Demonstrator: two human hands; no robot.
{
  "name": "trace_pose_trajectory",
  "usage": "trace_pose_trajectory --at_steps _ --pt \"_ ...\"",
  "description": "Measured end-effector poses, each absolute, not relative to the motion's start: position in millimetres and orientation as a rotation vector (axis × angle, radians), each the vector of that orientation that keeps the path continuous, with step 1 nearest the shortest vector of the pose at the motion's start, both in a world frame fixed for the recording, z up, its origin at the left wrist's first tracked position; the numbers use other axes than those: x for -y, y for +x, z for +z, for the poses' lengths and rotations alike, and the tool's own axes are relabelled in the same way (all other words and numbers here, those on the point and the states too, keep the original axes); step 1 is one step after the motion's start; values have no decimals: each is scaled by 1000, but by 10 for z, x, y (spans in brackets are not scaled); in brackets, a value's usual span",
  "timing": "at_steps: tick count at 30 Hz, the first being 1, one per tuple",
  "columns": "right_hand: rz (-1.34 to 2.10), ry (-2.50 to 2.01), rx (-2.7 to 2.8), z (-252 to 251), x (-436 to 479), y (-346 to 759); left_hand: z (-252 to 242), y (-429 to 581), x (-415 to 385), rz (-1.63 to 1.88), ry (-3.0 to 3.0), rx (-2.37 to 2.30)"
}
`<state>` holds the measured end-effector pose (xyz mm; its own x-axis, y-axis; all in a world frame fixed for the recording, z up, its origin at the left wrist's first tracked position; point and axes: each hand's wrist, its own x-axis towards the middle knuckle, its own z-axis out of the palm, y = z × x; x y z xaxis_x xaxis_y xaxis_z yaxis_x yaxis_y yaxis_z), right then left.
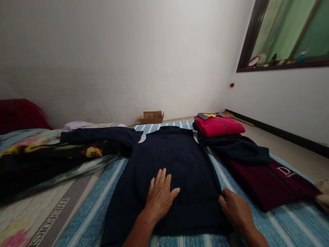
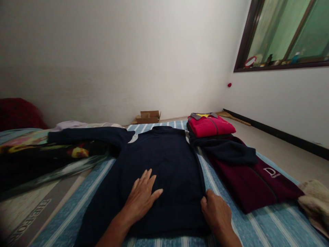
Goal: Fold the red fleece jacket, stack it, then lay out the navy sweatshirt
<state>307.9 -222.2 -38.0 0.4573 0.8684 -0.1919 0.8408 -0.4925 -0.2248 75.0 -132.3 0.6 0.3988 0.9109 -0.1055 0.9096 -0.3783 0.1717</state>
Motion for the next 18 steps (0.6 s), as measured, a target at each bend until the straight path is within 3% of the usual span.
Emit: trace_pose_trajectory --at_steps 7,18 --pt "433 -2627 1497 -373 2212 3090 -307 778 1275 -72 2468 -1653" --pt "373 -2608 1425 -373 2204 3104 -343 837 1224 -116 2482 -1694"
